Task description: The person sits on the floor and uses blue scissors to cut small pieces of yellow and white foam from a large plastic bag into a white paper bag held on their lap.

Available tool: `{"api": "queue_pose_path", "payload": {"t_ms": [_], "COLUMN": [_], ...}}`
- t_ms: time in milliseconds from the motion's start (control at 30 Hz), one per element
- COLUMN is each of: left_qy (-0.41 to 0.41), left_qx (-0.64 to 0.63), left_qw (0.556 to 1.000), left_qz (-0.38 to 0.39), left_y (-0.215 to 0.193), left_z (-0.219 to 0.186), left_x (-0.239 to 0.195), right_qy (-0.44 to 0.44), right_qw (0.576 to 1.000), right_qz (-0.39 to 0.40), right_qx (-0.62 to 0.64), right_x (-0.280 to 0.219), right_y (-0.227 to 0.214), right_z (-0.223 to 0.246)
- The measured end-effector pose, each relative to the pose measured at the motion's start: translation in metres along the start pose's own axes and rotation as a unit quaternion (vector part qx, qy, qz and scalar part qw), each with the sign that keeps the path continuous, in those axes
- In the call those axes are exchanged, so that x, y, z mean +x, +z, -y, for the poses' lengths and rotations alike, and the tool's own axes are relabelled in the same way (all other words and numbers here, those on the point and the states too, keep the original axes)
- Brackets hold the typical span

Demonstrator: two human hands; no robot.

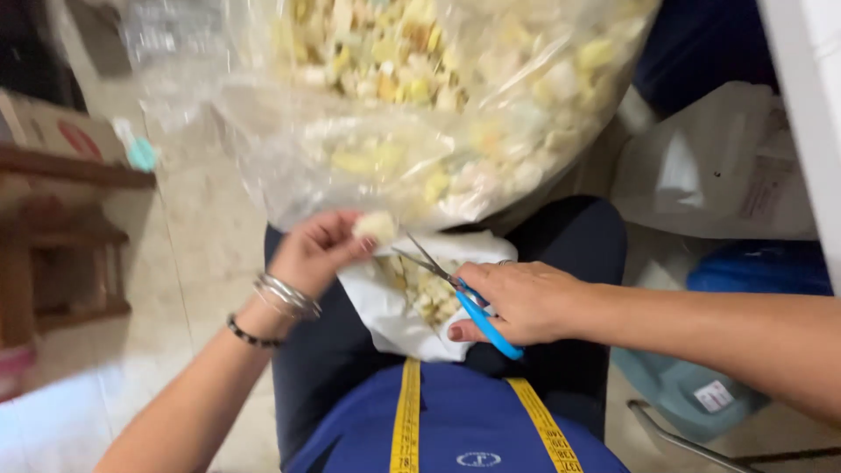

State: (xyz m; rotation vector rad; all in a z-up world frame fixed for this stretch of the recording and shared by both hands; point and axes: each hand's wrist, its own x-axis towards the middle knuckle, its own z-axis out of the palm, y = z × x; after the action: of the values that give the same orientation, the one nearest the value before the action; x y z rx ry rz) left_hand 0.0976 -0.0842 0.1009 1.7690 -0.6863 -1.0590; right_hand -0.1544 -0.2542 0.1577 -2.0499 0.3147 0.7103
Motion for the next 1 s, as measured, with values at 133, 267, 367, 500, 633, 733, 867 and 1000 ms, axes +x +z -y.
{"api": "queue_pose_path", "payload": {"t_ms": [133, 267, 367, 500, 633, 733, 867, 1000], "left_qy": [-0.137, -0.174, -0.199, -0.202, -0.216, -0.235, -0.258, -0.248], "left_qx": [-0.222, -0.289, -0.317, -0.297, -0.314, -0.323, -0.342, -0.352], "left_qw": [0.964, 0.939, 0.925, 0.929, 0.920, 0.913, 0.900, 0.898], "left_qz": [0.044, 0.070, 0.069, 0.082, 0.093, 0.088, 0.079, 0.096], "left_y": [0.047, 0.065, 0.068, 0.072, 0.079, 0.078, 0.077, 0.078], "left_z": [0.058, 0.074, 0.092, 0.099, 0.097, 0.099, 0.106, 0.122], "left_x": [-0.064, -0.079, -0.082, -0.081, -0.083, -0.086, -0.087, -0.084], "right_qy": [0.010, 0.027, 0.024, 0.032, 0.008, 0.009, 0.022, 0.065], "right_qw": [0.995, 0.985, 0.981, 0.983, 0.987, 0.989, 0.989, 0.986], "right_qz": [0.080, 0.137, 0.155, 0.144, 0.119, 0.106, 0.105, 0.123], "right_qx": [-0.059, -0.099, -0.116, -0.106, -0.108, -0.103, -0.106, -0.089], "right_x": [0.003, 0.002, 0.004, 0.004, 0.007, 0.010, 0.012, 0.017], "right_y": [0.015, 0.022, 0.026, 0.031, 0.039, 0.044, 0.042, 0.035], "right_z": [0.002, 0.007, 0.005, 0.004, -0.001, 0.000, 0.000, -0.002]}}
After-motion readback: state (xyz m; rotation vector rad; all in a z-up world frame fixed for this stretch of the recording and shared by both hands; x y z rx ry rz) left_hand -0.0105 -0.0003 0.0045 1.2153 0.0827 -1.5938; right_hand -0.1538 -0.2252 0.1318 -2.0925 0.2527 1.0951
